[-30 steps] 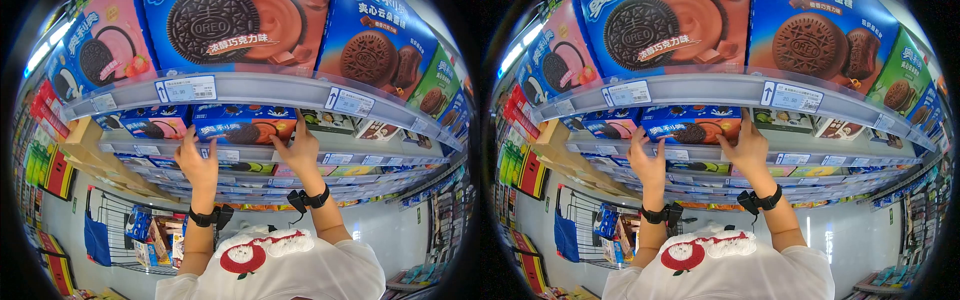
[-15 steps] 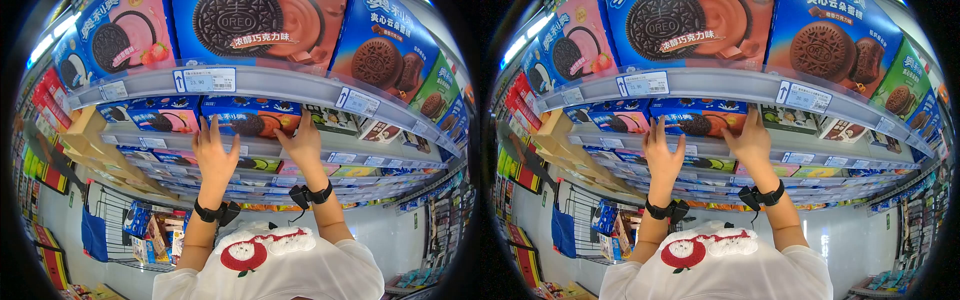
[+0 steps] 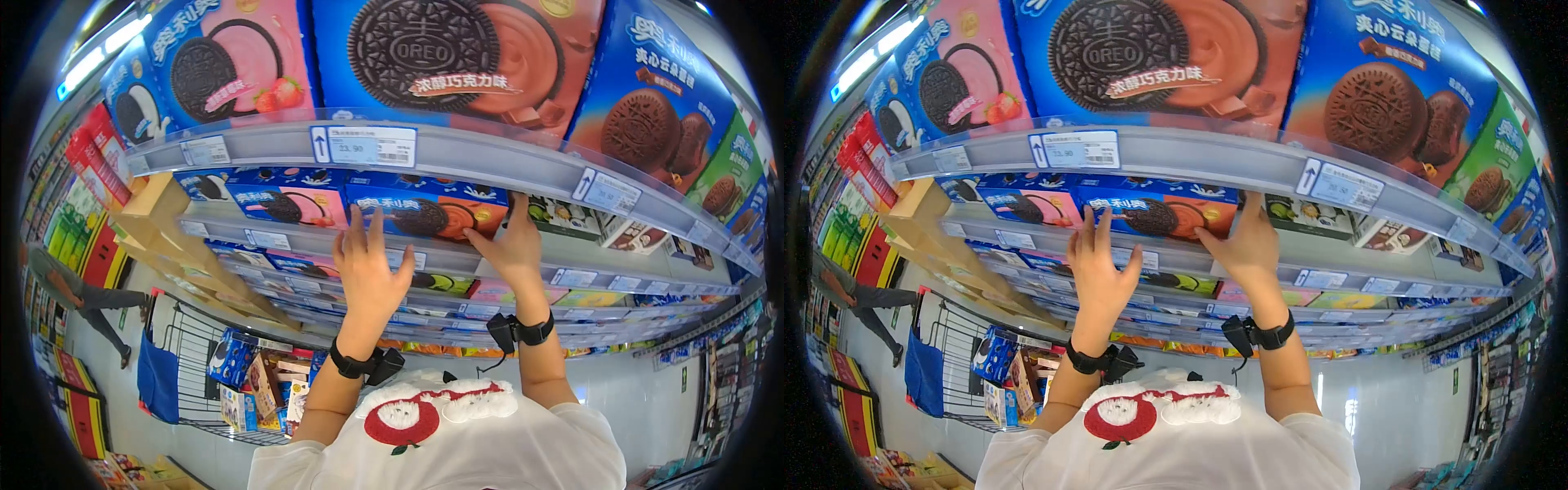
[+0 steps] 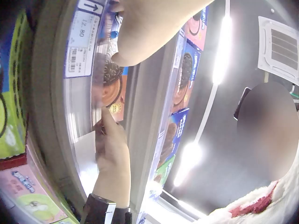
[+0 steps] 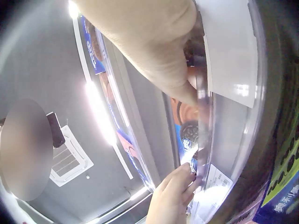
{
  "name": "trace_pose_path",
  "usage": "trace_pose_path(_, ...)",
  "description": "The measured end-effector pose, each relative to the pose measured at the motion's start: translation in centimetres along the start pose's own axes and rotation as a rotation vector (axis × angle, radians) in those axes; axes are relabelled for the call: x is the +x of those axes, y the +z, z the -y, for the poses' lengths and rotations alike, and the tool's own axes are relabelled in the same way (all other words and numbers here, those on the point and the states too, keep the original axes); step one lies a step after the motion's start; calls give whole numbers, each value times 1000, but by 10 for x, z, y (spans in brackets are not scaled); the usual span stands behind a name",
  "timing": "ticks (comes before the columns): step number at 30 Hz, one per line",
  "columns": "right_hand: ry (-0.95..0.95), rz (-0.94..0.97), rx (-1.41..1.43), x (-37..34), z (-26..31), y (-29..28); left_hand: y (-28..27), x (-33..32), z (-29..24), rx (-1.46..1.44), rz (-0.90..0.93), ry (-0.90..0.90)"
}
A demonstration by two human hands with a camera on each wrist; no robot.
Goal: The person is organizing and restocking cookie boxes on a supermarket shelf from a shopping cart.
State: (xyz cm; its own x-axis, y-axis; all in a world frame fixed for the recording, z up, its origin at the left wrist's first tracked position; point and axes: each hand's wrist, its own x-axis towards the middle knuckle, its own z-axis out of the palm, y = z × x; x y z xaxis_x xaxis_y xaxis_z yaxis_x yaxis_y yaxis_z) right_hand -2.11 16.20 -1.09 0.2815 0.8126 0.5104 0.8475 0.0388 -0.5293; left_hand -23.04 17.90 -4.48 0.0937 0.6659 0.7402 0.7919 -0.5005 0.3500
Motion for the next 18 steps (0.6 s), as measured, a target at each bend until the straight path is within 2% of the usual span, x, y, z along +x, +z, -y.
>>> trace_pose_path(5, -38, -42, -55, -3, -6, 6, -2, -2, 0, 18, 23, 7)
trace_pose_path(8, -102, -139, -81, -5, -14, 12, -5, -4, -3, 6, 22, -14)
trace_pose_path(9, -59, -84, -53, -6, -11, 9, -3, -5, -1, -30, -7, 12)
trace_pose_path(12, -125, -183, -152, -10, -2, 7, -7, -16, -3, -92, -19, -5)
trace_pose_path(15, -423, -448, -17, -16, -5, 5, -34, -33, -7, 28, -29, -80)
trace_pose_path(18, -503, -543, 127, -33, -15, 0, -56, -63, -4, 69, -42, -181)
